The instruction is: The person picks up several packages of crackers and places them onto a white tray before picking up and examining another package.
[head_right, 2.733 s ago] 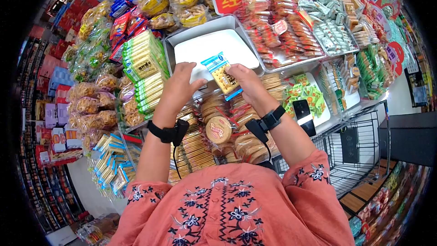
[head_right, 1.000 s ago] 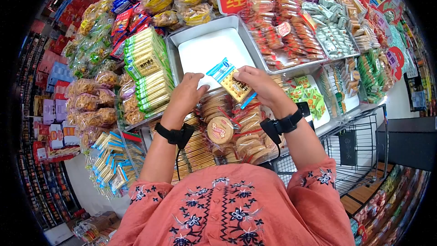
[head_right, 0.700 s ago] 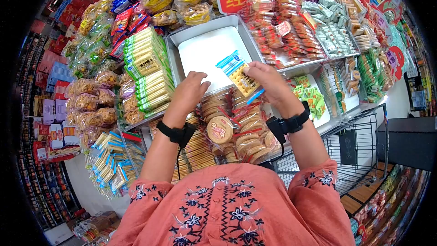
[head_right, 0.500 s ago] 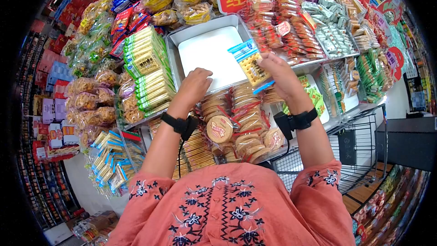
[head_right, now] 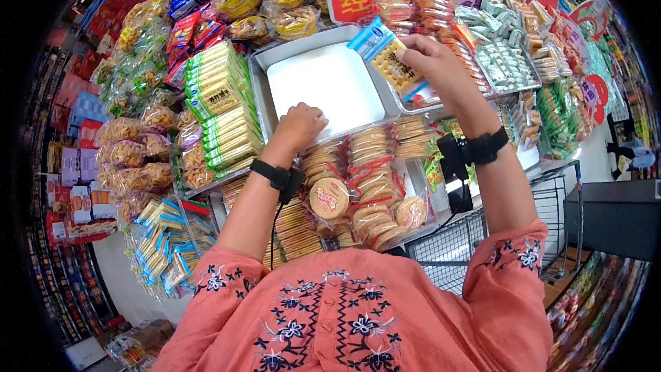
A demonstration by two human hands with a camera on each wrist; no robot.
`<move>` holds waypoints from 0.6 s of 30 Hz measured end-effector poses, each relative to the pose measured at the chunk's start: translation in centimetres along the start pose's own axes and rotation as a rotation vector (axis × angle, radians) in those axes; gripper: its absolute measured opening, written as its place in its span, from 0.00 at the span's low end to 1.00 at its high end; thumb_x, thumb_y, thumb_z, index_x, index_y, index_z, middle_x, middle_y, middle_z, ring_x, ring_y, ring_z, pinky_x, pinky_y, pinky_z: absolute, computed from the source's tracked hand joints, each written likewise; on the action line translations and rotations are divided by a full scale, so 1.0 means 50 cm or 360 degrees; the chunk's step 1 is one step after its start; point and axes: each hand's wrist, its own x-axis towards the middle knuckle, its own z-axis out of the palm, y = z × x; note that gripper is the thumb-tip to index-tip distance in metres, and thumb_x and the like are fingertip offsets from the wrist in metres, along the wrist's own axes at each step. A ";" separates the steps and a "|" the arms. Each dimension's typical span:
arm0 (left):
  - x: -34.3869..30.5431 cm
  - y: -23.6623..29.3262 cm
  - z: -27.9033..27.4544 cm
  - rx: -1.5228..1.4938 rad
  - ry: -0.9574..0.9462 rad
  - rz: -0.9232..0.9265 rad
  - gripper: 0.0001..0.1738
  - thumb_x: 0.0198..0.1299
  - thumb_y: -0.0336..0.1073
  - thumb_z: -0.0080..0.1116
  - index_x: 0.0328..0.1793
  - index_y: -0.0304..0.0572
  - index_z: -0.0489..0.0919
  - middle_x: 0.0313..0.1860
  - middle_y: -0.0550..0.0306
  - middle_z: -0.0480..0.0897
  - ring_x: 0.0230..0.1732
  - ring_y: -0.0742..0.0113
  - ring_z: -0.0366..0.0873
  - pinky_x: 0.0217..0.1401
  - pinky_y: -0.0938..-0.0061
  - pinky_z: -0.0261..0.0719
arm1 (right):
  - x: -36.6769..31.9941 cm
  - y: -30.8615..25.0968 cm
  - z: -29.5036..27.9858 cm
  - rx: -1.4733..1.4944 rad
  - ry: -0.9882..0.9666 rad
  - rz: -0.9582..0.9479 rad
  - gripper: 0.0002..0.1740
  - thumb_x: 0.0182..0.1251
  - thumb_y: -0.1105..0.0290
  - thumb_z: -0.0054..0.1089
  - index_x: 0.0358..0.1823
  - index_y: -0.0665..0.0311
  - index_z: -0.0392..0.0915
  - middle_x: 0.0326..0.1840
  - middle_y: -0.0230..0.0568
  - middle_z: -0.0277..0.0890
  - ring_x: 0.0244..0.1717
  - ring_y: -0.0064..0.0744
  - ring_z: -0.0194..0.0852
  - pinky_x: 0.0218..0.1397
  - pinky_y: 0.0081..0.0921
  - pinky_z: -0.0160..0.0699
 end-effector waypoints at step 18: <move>-0.242 0.056 -0.074 -0.0603 0.0562 0.0217 0.19 0.65 0.33 0.63 0.59 0.32 0.77 0.54 0.40 0.79 0.56 0.41 0.76 0.61 0.57 0.75 | 0.332 0.105 0.240 -0.1426 -0.0238 -0.0686 0.12 0.66 0.73 0.60 0.50 0.65 0.82 0.42 0.53 0.84 0.46 0.51 0.85 0.52 0.40 0.81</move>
